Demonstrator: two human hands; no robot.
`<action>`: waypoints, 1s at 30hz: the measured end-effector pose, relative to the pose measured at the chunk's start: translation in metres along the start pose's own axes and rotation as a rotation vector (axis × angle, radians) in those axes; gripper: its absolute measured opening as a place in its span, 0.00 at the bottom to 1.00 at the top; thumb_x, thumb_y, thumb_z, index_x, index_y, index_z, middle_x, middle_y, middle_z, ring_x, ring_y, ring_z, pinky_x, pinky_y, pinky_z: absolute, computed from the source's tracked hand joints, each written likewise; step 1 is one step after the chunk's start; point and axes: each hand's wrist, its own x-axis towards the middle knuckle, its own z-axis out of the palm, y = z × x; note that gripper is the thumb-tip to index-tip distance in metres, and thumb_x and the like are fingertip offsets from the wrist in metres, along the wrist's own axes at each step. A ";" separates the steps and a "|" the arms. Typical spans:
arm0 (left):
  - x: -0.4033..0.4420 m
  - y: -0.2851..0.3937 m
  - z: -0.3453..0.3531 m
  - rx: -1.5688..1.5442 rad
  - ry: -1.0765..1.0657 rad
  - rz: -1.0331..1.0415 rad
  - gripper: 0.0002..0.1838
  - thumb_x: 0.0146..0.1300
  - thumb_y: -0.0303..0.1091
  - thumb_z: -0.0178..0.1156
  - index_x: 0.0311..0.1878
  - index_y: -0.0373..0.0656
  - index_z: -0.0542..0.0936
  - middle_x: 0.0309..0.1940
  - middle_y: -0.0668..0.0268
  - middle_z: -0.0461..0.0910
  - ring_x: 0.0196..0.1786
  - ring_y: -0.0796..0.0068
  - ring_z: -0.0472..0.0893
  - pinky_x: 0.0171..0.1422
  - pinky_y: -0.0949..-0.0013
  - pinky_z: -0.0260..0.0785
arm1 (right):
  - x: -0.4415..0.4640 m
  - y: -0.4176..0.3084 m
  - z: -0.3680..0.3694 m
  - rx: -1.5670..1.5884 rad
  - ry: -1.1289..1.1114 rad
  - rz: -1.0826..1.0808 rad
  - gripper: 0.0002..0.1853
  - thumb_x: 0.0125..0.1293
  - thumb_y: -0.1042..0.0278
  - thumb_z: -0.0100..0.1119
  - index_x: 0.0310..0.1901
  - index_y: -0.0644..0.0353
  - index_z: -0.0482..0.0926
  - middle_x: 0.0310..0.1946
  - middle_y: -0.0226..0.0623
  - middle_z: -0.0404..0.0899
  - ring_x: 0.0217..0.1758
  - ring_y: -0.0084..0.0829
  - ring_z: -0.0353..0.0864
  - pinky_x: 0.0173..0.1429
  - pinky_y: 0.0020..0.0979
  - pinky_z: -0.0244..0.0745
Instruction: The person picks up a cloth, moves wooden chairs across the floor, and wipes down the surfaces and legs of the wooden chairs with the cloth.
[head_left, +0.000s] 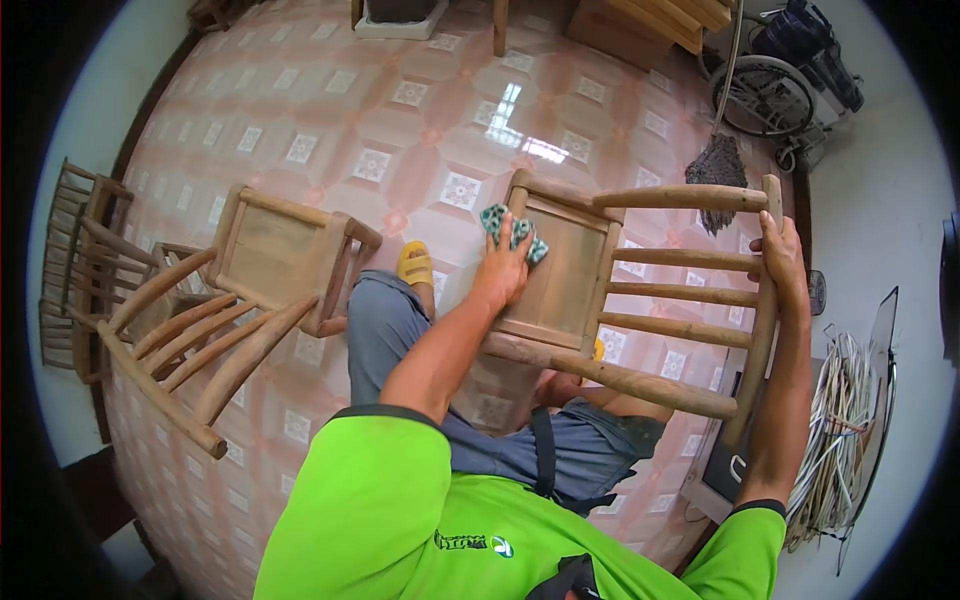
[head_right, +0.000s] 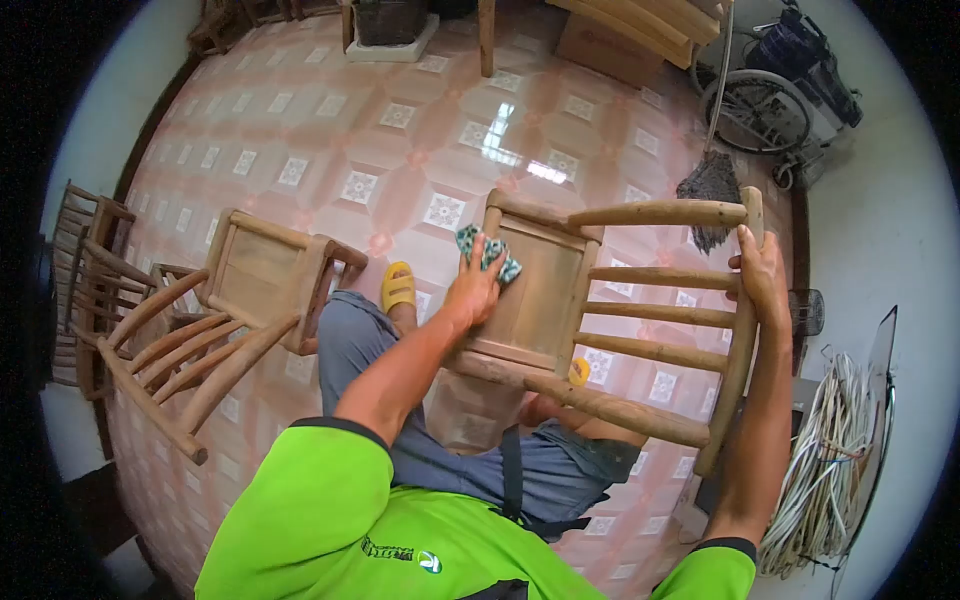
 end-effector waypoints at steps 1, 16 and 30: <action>-0.021 -0.004 0.006 0.011 0.038 0.037 0.33 0.67 0.33 0.58 0.77 0.55 0.69 0.85 0.50 0.38 0.77 0.22 0.56 0.77 0.40 0.64 | -0.001 0.001 0.001 0.011 -0.002 0.003 0.27 0.75 0.42 0.55 0.51 0.64 0.70 0.31 0.43 0.79 0.23 0.34 0.80 0.19 0.35 0.78; -0.163 0.064 0.038 0.089 -0.169 0.231 0.38 0.60 0.32 0.59 0.78 0.46 0.67 0.80 0.43 0.54 0.78 0.31 0.55 0.84 0.35 0.41 | -0.002 -0.001 0.001 -0.044 0.055 0.026 0.30 0.74 0.40 0.54 0.59 0.61 0.73 0.32 0.39 0.79 0.26 0.32 0.80 0.23 0.35 0.80; -0.048 -0.004 -0.009 0.395 -0.109 0.367 0.34 0.64 0.38 0.56 0.77 0.56 0.70 0.82 0.53 0.57 0.79 0.45 0.60 0.86 0.43 0.40 | -0.004 -0.001 0.003 0.004 0.072 -0.003 0.26 0.75 0.43 0.56 0.51 0.64 0.73 0.29 0.39 0.79 0.22 0.31 0.79 0.20 0.34 0.78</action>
